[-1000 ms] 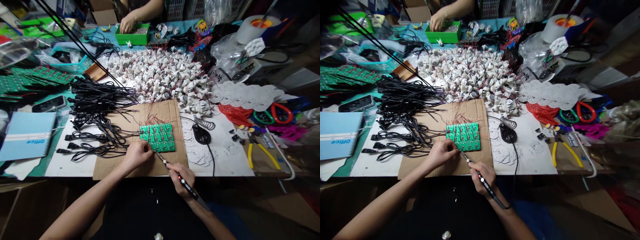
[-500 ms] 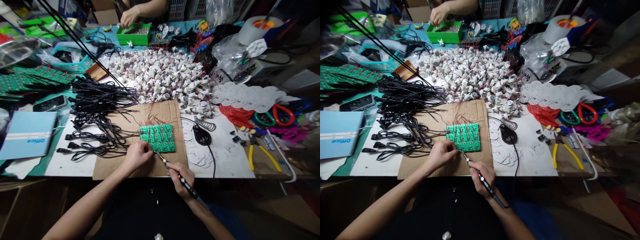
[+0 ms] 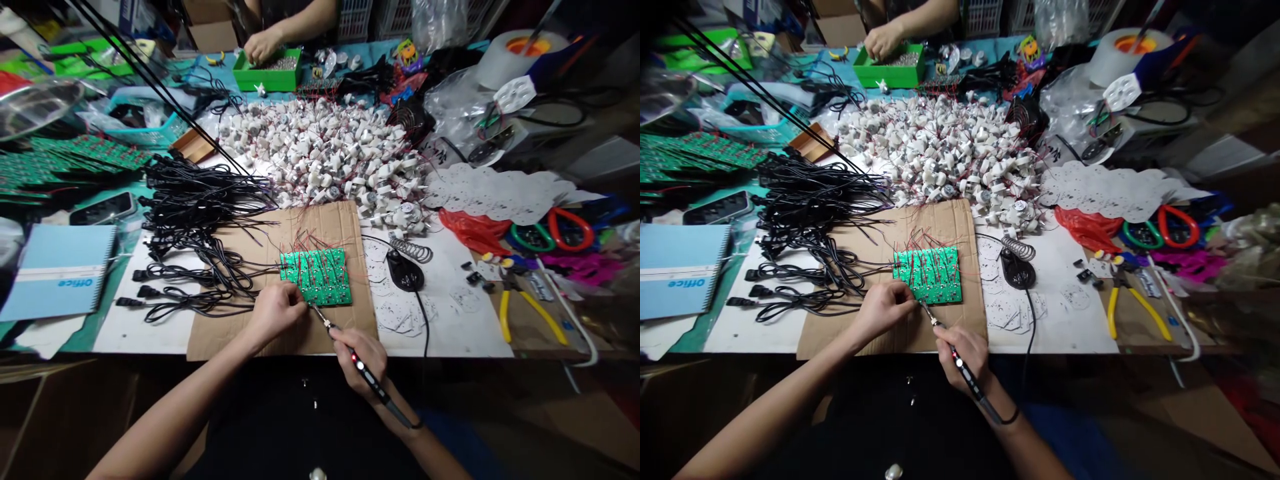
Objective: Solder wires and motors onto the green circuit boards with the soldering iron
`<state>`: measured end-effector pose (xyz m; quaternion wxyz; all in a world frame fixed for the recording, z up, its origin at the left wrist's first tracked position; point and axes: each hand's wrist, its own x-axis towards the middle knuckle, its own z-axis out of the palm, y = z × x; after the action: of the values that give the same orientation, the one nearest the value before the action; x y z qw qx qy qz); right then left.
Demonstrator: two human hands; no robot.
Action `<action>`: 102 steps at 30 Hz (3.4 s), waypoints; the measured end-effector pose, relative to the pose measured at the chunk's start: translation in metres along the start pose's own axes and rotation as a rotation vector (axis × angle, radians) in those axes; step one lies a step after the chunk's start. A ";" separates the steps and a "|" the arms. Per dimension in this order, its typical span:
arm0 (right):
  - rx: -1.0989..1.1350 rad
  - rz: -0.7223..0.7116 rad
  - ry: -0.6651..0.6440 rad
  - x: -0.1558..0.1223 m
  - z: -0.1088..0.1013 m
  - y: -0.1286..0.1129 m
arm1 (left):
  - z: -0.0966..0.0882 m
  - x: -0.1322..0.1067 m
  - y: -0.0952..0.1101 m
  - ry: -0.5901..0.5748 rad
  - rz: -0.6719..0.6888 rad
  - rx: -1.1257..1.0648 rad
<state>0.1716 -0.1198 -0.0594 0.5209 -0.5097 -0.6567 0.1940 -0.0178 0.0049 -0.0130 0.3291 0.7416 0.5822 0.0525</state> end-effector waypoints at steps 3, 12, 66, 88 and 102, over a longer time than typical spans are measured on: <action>0.072 0.123 0.040 -0.003 -0.002 -0.001 | 0.000 0.000 0.000 -0.004 0.001 0.000; 0.211 0.339 0.107 -0.002 -0.005 -0.003 | 0.001 0.000 0.002 0.002 -0.017 -0.025; 0.434 0.518 0.270 -0.016 0.004 0.011 | -0.019 0.016 -0.013 0.120 0.304 -0.164; 0.230 0.498 0.085 0.020 0.014 0.003 | -0.011 0.025 -0.014 0.094 0.161 -0.027; 0.215 0.485 0.080 0.019 0.013 0.001 | -0.010 0.024 -0.013 0.096 0.150 -0.033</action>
<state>0.1614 -0.0989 -0.0562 0.5357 -0.6012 -0.4699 0.3617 -0.0261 0.0326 -0.0198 0.3079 0.7744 0.5391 0.1222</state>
